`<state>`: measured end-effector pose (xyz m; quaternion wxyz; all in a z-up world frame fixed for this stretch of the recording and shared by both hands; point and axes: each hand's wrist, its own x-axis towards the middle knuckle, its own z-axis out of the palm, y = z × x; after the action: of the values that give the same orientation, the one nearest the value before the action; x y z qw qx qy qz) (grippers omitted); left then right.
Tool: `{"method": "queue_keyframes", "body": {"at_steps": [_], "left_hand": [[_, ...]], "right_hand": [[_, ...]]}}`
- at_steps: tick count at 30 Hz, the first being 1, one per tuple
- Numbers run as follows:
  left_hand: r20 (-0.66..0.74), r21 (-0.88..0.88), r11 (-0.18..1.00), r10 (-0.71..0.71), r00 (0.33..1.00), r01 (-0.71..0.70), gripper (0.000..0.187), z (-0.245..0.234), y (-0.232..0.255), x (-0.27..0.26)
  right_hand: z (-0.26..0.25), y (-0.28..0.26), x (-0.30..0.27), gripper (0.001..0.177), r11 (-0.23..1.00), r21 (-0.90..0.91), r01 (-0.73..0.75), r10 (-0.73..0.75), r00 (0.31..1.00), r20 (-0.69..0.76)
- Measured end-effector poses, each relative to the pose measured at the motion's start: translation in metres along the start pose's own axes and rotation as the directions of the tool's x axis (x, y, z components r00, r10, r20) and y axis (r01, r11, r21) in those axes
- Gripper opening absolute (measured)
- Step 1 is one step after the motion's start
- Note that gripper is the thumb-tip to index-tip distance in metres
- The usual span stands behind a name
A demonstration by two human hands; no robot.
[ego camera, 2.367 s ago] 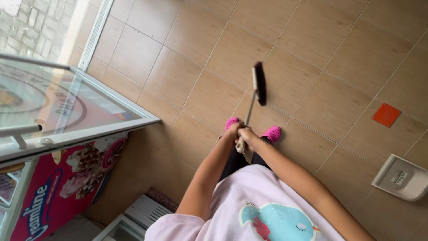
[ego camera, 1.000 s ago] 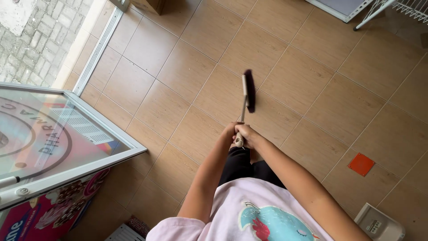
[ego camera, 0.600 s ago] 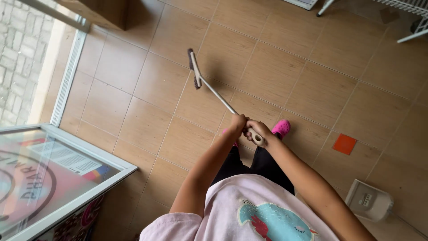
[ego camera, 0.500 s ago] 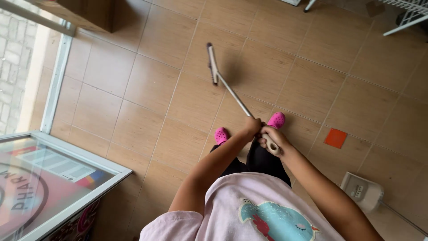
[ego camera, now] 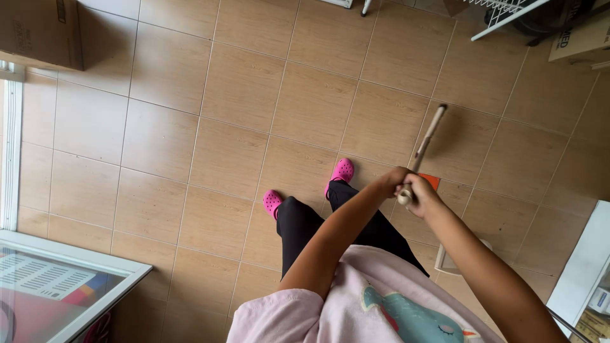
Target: The person sweeps the tiled floor of a store using a broom and dustpan. They move around shelves and a freezer, sweeping debris into the dustpan and then emptying it.
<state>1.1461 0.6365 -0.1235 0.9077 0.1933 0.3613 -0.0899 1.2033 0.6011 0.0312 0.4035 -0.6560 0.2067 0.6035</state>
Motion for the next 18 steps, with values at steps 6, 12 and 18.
{"method": "queue_keyframes", "body": {"at_steps": [6, 12, 18], "left_hand": [[-0.356, 0.399, 0.917, 0.180, 0.917, -0.025, 0.030, -0.164, -0.040, -0.038], [-0.405, -0.225, 0.925, 0.198, 0.893, -0.307, 0.033, -0.177, 0.033, -0.217], [-0.555, -0.224, 0.863, 0.270, 0.787, -0.454, 0.031, -0.229, 0.062, -0.180]], "right_hand": [[0.104, 0.059, 0.044, 0.018, 0.937, -0.274, -0.217, 0.281, 0.934, 0.221], [0.226, 0.083, 0.018, 0.024, 0.861, -0.476, -0.179, 0.385, 0.842, 0.379], [0.258, 0.031, 0.026, 0.018, 0.824, -0.556, -0.114, 0.404, 0.806, 0.433]]}}
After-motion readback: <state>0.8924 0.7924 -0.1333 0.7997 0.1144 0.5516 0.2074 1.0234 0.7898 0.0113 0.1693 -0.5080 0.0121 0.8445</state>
